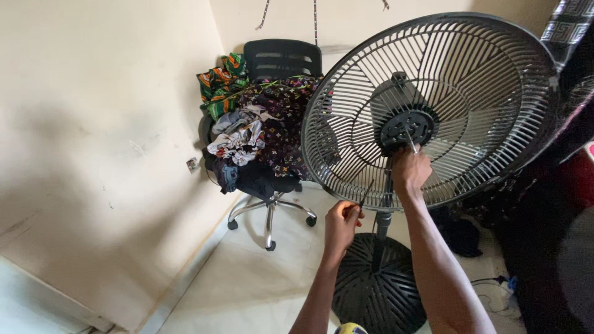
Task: The person uses a screwdriver to loosen and remove the central nut securing the fan blade and front grill. They detach the front grill and blade assembly, placing it on a nearby bed, then proceed to unscrew the rear motor housing cover.
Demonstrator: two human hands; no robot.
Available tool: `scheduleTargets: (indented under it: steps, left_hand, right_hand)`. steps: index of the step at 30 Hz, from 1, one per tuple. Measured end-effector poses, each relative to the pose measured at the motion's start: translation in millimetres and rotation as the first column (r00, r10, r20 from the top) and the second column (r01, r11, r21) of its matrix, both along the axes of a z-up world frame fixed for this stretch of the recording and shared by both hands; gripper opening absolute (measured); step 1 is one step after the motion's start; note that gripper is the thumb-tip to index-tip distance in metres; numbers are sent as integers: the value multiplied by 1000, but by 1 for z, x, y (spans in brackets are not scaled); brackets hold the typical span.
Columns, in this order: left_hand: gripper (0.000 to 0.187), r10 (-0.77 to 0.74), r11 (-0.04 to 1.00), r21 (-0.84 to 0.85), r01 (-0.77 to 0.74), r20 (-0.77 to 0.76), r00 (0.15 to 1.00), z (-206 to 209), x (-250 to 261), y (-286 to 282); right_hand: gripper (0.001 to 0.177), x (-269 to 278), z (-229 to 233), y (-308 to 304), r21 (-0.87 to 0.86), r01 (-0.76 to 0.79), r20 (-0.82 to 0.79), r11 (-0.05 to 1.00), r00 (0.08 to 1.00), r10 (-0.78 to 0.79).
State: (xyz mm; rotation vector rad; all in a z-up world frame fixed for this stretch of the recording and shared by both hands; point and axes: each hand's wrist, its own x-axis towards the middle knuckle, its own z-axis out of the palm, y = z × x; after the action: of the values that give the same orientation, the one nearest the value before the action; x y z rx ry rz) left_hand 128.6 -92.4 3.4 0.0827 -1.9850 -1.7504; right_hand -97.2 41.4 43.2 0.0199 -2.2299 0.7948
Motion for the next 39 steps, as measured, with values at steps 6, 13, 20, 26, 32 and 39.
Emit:
scheduleTargets:
  steps: [6,13,20,26,32,39]
  left_hand:
    - [16,21,1000,20,-20,-55,998,-3,2,-6]
    - [17,-5,1000,26,6,-35,999,-13,9,-8]
    - [24,-97,984,141,109,-87,991,2,23,31]
    - [24,-198,950,203,238,-197,960,45,41,96]
    - [23,-320,807,450,383,-214,923,85,52,160]
    - [7,-592,412,613,674,-381,710,90,45,224]
  right_hand:
    - [18,-2,-5,6,11,-109,51,994,993,108]
    - [17,17,-10,22,65,-231,-166,971,957,239]
    - [27,99,-43,42,-799,-505,-236,327,762,603]
    - [17,201,-34,69,-894,-376,-436,-246,598,672]
    - [30,259,22,116,-830,-556,-430,-42,589,684]
    - [32,277,47,193,-811,-584,-434,20,625,649]
